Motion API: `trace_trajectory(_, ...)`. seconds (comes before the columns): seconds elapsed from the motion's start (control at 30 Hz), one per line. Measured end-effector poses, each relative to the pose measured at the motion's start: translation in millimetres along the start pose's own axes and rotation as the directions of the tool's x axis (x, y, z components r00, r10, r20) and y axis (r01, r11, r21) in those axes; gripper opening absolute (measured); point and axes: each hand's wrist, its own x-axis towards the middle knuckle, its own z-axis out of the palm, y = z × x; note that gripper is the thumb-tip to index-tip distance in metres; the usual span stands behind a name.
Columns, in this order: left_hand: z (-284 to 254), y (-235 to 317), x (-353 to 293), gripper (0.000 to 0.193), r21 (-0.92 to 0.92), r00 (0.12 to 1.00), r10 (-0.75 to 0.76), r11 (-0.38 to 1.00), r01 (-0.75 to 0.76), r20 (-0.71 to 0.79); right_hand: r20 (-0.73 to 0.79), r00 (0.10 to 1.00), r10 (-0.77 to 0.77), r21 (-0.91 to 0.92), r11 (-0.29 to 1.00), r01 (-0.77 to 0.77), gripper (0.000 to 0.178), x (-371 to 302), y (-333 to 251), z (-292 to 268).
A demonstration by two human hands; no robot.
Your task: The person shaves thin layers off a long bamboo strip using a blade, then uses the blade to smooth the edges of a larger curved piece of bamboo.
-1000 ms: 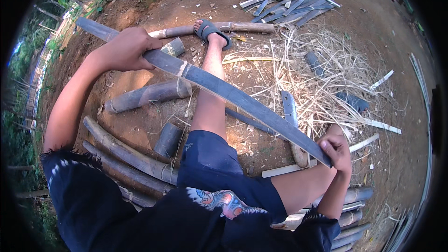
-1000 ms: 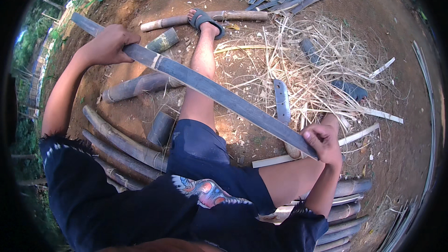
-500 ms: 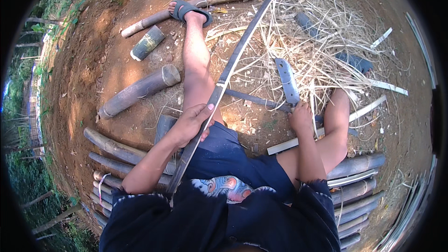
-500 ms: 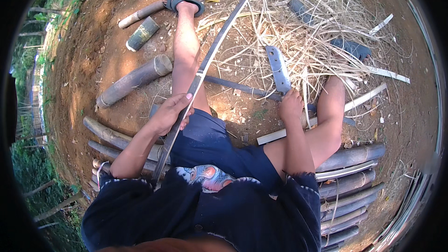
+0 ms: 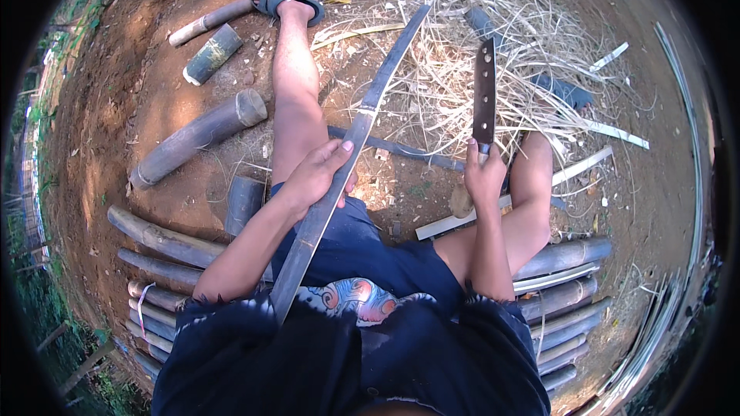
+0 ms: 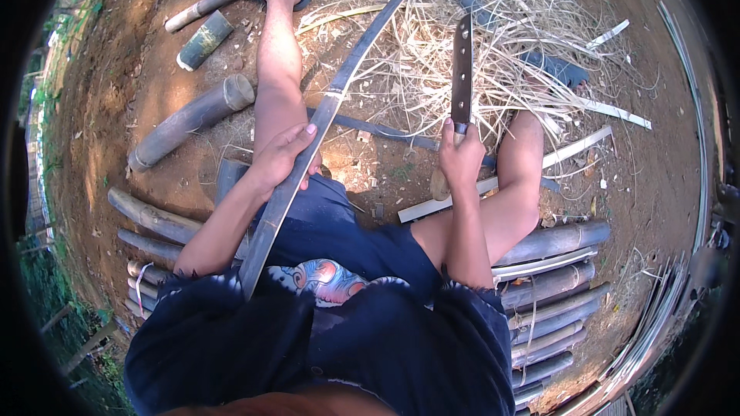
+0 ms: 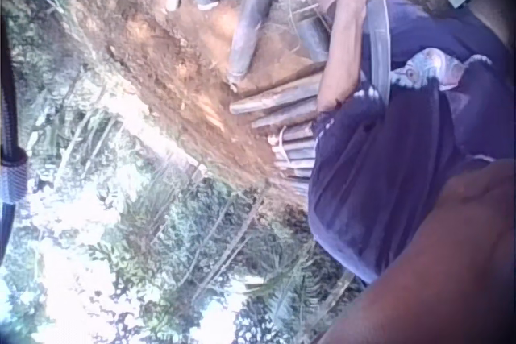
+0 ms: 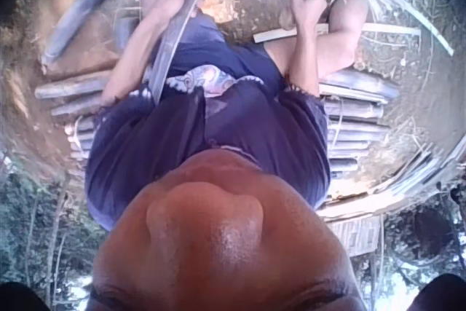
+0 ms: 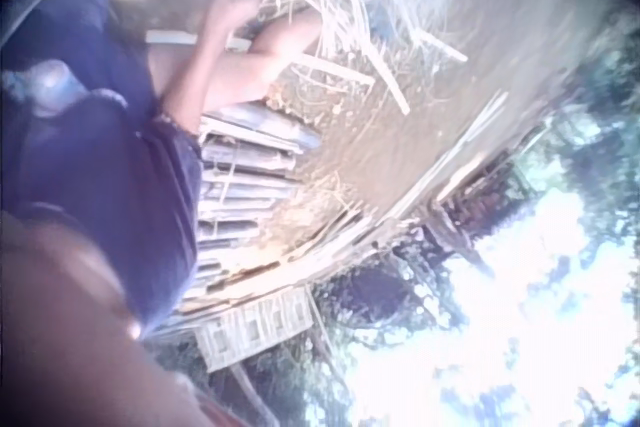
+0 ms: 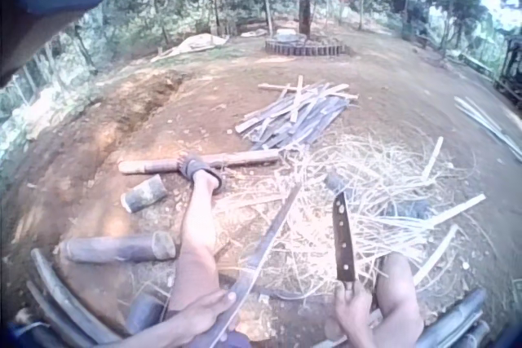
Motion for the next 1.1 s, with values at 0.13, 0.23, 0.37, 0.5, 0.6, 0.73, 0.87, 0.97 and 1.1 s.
trace_trajectory(0.13,26,-1,18,0.038,-0.198,0.989,-0.106,0.972,0.124,0.102,0.026,0.971,-0.236,0.151,0.961,0.23,0.023,-30,-21,-23)
trace_trajectory(0.23,24,-22,44,0.038,-0.274,0.976,-0.188,0.938,0.211,0.107,0.159,0.93,-0.33,0.133,0.941,0.311,0.068,-62,-47,-33)
trace_trajectory(0.37,29,-33,48,0.043,-0.26,0.975,-0.222,0.942,0.212,-0.01,0.414,0.732,-0.54,0.088,0.825,0.559,0.073,-85,-48,-34)
trace_trajectory(0.5,25,-49,43,0.044,-0.389,0.985,-0.164,0.905,0.171,0.052,0.502,0.58,-0.642,0.133,0.72,0.681,0.07,-83,-67,-38)
trace_trajectory(0.6,28,-57,39,0.042,-0.504,0.994,-0.094,0.857,0.108,0.053,0.531,0.526,-0.665,0.1,0.665,0.74,0.073,-70,-72,-37)
trace_trajectory(0.73,33,-39,34,0.035,-0.484,0.989,-0.116,0.863,0.146,0.091,0.555,0.561,-0.614,-0.024,0.663,0.749,0.081,-37,-59,-24)
trace_trajectory(0.87,28,-33,42,0.027,-0.606,0.966,-0.088,0.763,0.223,0.245,0.54,0.628,-0.561,-0.105,0.695,0.711,0.081,-22,-59,-14)
trace_trajectory(0.97,30,-35,36,0.03,-0.613,0.98,-0.131,0.766,0.195,0.148,0.551,0.539,-0.637,-0.027,0.632,0.774,0.079,-26,-70,-18)
trace_trajectory(1.1,32,-30,19,0.041,-0.527,0.966,-0.234,0.81,0.257,0.111,0.582,0.555,-0.594,-0.112,0.618,0.778,0.068,7,-56,-8)
